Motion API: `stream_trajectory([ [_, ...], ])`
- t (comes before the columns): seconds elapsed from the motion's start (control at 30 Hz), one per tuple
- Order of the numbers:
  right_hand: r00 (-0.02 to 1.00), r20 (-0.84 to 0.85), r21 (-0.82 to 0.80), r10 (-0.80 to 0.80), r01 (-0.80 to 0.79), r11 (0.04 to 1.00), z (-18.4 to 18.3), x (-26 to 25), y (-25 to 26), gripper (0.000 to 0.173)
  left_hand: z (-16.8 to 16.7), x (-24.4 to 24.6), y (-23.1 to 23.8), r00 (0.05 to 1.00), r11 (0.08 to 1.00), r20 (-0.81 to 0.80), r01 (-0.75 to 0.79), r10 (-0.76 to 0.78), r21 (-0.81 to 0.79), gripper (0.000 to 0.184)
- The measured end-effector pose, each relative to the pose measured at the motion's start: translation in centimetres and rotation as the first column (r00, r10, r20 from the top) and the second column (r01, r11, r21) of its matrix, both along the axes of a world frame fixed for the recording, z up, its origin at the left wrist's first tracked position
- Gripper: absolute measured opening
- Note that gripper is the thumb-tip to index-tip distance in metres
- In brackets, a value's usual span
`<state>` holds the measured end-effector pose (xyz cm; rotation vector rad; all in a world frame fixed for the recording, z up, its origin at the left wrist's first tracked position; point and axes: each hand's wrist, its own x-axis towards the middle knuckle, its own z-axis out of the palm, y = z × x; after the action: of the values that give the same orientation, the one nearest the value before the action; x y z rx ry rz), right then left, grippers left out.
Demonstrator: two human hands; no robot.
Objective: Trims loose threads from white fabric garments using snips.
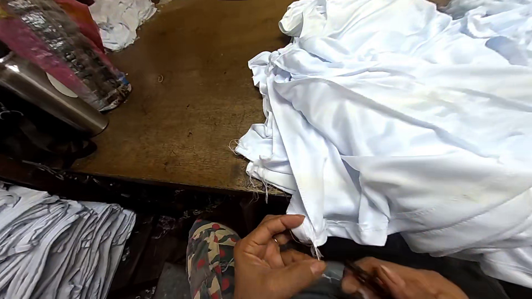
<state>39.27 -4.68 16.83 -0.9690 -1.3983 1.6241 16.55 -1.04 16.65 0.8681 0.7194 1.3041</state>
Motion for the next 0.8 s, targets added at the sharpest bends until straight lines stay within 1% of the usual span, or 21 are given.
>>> stream_trajectory([
  [0.1, 0.999, -0.024, -0.093, -0.045, 0.042, 0.995, -0.1, 0.0, 0.5, 0.042, 0.1, 0.0, -0.1, 1.0, 0.999, -0.009, 0.027, -0.027, 0.023, 0.048],
  [0.27, 0.995, -0.072, -0.135, -0.067, 0.057, 0.989, 0.4, -1.4, 1.1, 0.038, 0.2, 0.0, -0.2, 0.999, 0.999, 0.007, 0.032, -0.032, 0.038, 0.049],
  [0.4, 0.994, -0.051, -0.088, -0.097, 0.092, 0.992, 0.5, -2.0, 1.5, 0.033, 0.1, 0.0, -0.3, 0.999, 0.999, 0.02, 0.037, -0.038, 0.04, 0.052],
  [0.5, 0.992, -0.054, -0.034, -0.113, 0.111, 0.993, 0.4, -2.1, 1.4, 0.035, 0.3, 0.0, -0.5, 0.999, 0.998, 0.005, 0.039, -0.039, 0.045, 0.053],
  [0.53, 0.991, -0.075, -0.02, -0.109, 0.108, 0.994, 0.3, -2.0, 1.4, 0.037, 0.3, -0.1, -0.6, 0.999, 0.999, -0.009, 0.033, -0.032, 0.043, 0.05],
  [0.6, 0.988, -0.121, -0.01, -0.099, 0.099, 0.995, 0.1, -1.5, 1.3, 0.04, 0.4, -0.2, -0.7, 1.0, 1.0, -0.023, -0.004, 0.004, 0.02, 0.039],
  [0.63, 0.985, -0.134, -0.011, -0.108, 0.107, 0.994, 0.0, -1.3, 1.2, 0.039, 0.3, -0.2, -0.7, 1.0, 1.0, -0.013, -0.026, 0.026, 0.006, 0.032],
  [0.67, 0.982, -0.138, -0.012, -0.128, 0.127, 0.992, -0.1, -1.3, 1.1, 0.034, 0.2, -0.1, -0.7, 0.999, 0.999, 0.005, -0.052, 0.052, -0.009, 0.027],
  [0.7, 0.979, -0.129, -0.01, -0.159, 0.159, 0.987, -0.1, -1.4, 1.2, 0.026, 0.2, 0.1, -0.7, 0.997, 0.997, 0.016, -0.078, 0.079, -0.028, 0.022],
  [0.73, 0.975, -0.096, -0.008, -0.198, 0.198, 0.98, 0.1, -1.7, 1.2, 0.022, 0.3, 0.4, -0.8, 0.995, 0.994, 0.014, -0.099, 0.1, -0.047, 0.018],
  [0.8, 0.964, -0.017, 0.002, -0.265, 0.265, 0.964, 0.4, -2.6, 1.3, 0.027, 0.4, 1.0, -1.2, 0.994, 0.992, -0.018, -0.108, 0.107, -0.064, 0.017],
])
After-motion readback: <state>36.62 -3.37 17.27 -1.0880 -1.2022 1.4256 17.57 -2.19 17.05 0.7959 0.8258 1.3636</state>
